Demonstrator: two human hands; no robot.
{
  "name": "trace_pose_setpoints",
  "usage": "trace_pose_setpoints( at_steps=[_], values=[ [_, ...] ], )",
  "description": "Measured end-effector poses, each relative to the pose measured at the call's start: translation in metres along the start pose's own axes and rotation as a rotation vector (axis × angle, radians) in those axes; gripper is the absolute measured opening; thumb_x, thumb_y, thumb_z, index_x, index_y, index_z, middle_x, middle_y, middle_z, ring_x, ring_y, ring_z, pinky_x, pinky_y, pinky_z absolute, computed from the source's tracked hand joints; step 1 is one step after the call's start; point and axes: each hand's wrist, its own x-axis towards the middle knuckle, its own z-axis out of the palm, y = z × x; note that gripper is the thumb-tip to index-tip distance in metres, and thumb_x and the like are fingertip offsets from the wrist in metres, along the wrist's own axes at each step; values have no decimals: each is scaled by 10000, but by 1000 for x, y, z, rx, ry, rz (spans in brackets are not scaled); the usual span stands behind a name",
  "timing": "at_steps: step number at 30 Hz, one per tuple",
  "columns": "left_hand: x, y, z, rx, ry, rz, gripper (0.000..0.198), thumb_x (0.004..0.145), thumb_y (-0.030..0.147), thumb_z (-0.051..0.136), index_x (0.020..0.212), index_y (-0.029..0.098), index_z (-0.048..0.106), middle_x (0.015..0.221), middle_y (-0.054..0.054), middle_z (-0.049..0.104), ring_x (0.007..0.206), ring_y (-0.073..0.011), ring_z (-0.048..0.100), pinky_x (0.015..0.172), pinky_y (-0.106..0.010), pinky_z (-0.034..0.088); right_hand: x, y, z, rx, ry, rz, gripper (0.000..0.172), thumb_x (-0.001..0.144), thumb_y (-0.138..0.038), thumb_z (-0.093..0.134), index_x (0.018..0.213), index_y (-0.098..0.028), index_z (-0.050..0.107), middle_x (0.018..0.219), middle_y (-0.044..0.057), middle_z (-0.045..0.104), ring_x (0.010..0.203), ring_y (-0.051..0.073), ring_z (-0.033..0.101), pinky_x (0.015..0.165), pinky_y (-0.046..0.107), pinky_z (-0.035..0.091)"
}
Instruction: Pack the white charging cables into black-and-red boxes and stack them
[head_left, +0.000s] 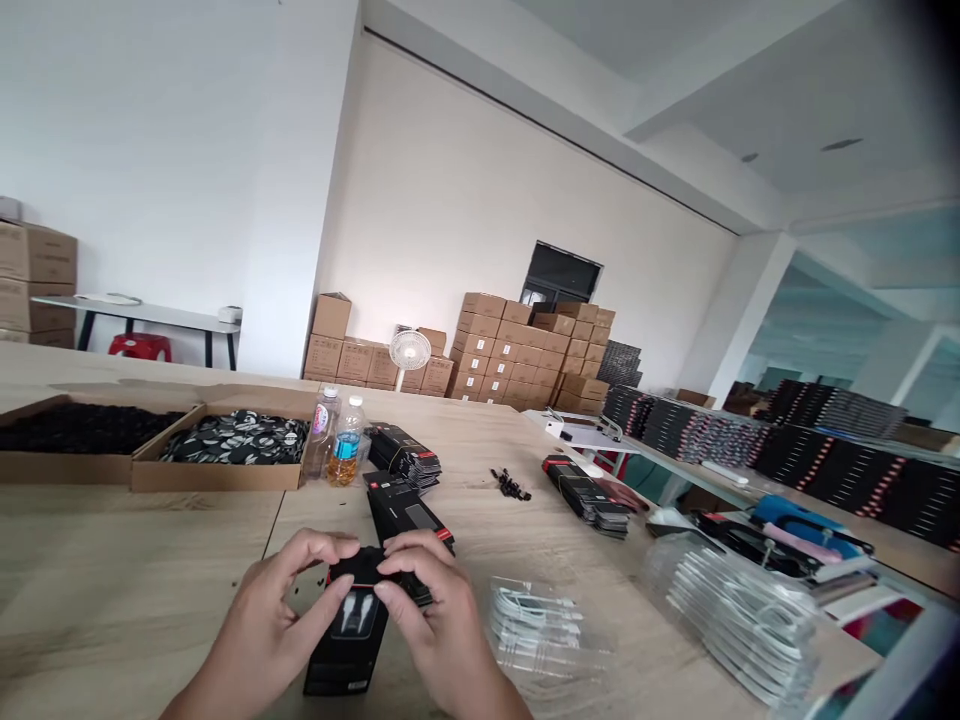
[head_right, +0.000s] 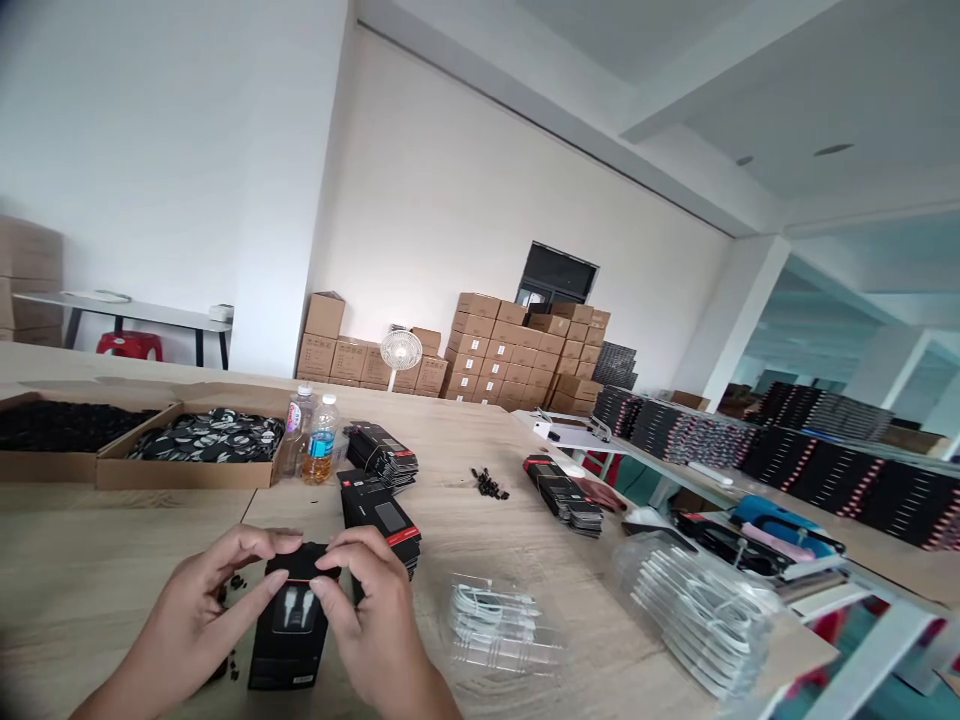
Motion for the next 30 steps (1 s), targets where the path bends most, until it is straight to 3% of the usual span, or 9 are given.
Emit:
trace_pose_setpoints(
  at_steps=[5, 13, 19, 22, 25, 27, 29, 30],
  values=[
    [12, 23, -13, 44, -180, -95, 139, 921, 304, 566, 1000, 253, 669, 1036, -18, 750, 1009, -180, 703, 913, -260, 543, 14, -8, -8, 41, -53, 118, 216, 776, -64, 701, 896, -235, 758, 942, 26, 683, 858, 156, 667, 808, 258, 506],
    [21, 43, -15, 102, -182, -20, 235, 941, 283, 521, 971, 259, 753, 989, -33, 769, 907, -184, 718, 819, -254, 568, 29, -9, -16, 189, -83, 142, 123, 782, -116, 698, 784, -214, 773, 788, 1, 683, 731, 140, 647, 667, 236, 501],
    [5, 26, -7, 1, -37, -19, 213, 910, 354, 597, 886, 235, 772, 1090, -95, 762, 984, -228, 734, 845, -294, 597, 14, -1, -18, 215, -118, 107, 105, 857, -259, 684, 869, -227, 783, 959, 44, 692, 866, 162, 678, 753, 262, 534],
    [-6, 10, -4, -59, 34, -40, 189, 894, 352, 629, 932, 236, 774, 1155, -112, 745, 1088, -257, 705, 903, -338, 590, 3, 5, -16, 204, -131, 86, 139, 884, -268, 664, 973, -249, 769, 1008, 47, 716, 916, 178, 687, 827, 295, 535],
    [-14, -4, 5, -44, 33, -54, 212, 903, 324, 615, 1046, 247, 750, 1277, -115, 687, 1207, -272, 640, 994, -392, 545, -2, 11, -11, 194, -100, 89, 160, 897, -266, 647, 1009, -243, 760, 959, 45, 727, 858, 177, 688, 794, 291, 539],
    [-21, -13, 20, 35, 70, -29, 412, 887, 273, 618, 1300, 281, 621, 1438, -114, 565, 1335, -285, 528, 1062, -437, 488, -1, 14, -4, 188, -29, 95, 166, 901, -292, 641, 991, -231, 766, 942, 55, 727, 854, 186, 689, 780, 291, 545],
    [-32, -21, 40, 161, 167, -11, 822, 828, 191, 640, 1547, 308, 259, 1608, -122, 312, 1455, -315, 345, 1100, -495, 442, 2, 16, 6, 215, 73, 114, 189, 894, -347, 648, 958, -218, 771, 909, 65, 733, 833, 196, 695, 749, 286, 557],
    [-38, -25, 50, 246, 208, -13, 989, 777, 152, 659, 1579, 306, 101, 1647, -129, 189, 1480, -346, 276, 1107, -534, 424, 4, 16, 13, 244, 122, 132, 213, 886, -380, 656, 945, -212, 773, 890, 68, 738, 816, 201, 700, 731, 283, 564]
  ],
)
